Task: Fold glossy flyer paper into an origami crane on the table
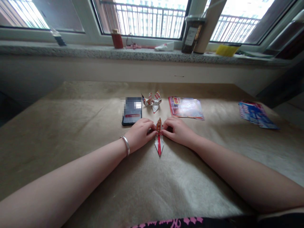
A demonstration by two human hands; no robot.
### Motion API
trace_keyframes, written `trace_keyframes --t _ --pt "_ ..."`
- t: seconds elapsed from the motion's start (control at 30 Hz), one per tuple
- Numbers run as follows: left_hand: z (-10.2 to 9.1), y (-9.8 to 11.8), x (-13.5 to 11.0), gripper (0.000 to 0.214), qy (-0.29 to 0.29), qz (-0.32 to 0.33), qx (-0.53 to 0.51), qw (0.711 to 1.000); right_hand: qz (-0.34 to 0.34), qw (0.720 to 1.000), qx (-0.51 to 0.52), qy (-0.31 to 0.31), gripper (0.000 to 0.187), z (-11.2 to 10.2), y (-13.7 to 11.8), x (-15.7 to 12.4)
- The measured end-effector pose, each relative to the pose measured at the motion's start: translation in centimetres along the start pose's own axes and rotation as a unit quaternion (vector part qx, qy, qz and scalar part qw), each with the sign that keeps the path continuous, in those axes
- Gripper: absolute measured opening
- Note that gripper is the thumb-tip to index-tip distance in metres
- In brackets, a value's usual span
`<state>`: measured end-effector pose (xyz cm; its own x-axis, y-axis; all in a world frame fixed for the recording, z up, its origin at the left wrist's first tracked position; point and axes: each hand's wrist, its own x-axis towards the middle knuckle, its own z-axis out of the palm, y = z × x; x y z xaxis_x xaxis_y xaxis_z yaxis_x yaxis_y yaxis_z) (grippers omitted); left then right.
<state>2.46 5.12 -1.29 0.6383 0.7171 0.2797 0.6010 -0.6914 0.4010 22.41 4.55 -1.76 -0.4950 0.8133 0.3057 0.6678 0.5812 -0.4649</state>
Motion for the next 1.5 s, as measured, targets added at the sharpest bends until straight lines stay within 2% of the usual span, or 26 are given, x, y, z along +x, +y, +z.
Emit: trace_keyframes --t 0.2,0.33,0.57,0.9,1.07,1.27,1.4,1.5 --pt "0.0 0.1 0.0 0.013 0.008 -0.038 -0.007 0.999 0.008 1.0 -0.029 0.004 0.01 0.0 -0.3 0.0" --pt "-0.1 0.3 -0.1 0.018 0.024 -0.064 -0.007 0.998 0.025 0.999 -0.038 -0.001 0.014 -0.1 -0.2 0.1" --pt "-0.2 0.2 -0.4 0.01 0.009 0.026 0.036 0.999 0.033 0.997 -0.061 0.027 0.018 0.2 0.3 0.0" --pt "0.0 0.0 -0.4 0.018 0.027 0.086 0.036 0.995 0.05 0.995 -0.076 0.039 0.021 -0.1 -0.2 -0.2" --pt "-0.1 0.0 -0.4 0.019 0.013 0.089 0.055 0.994 -0.016 0.996 -0.074 0.041 0.015 0.0 -0.3 -0.5" --pt "-0.1 0.0 -0.3 0.022 0.008 0.107 0.105 0.989 -0.079 0.992 -0.097 0.026 0.017 -0.2 -0.5 -0.7" --pt "-0.4 0.4 -0.5 0.022 0.003 0.114 0.132 0.985 -0.1 0.99 -0.099 0.02 0.015 -0.5 -0.6 -0.7" --pt "-1.0 0.6 -0.8 0.023 -0.026 0.124 0.161 0.979 -0.103 0.99 -0.094 0.015 0.015 -0.5 -0.6 -0.8"
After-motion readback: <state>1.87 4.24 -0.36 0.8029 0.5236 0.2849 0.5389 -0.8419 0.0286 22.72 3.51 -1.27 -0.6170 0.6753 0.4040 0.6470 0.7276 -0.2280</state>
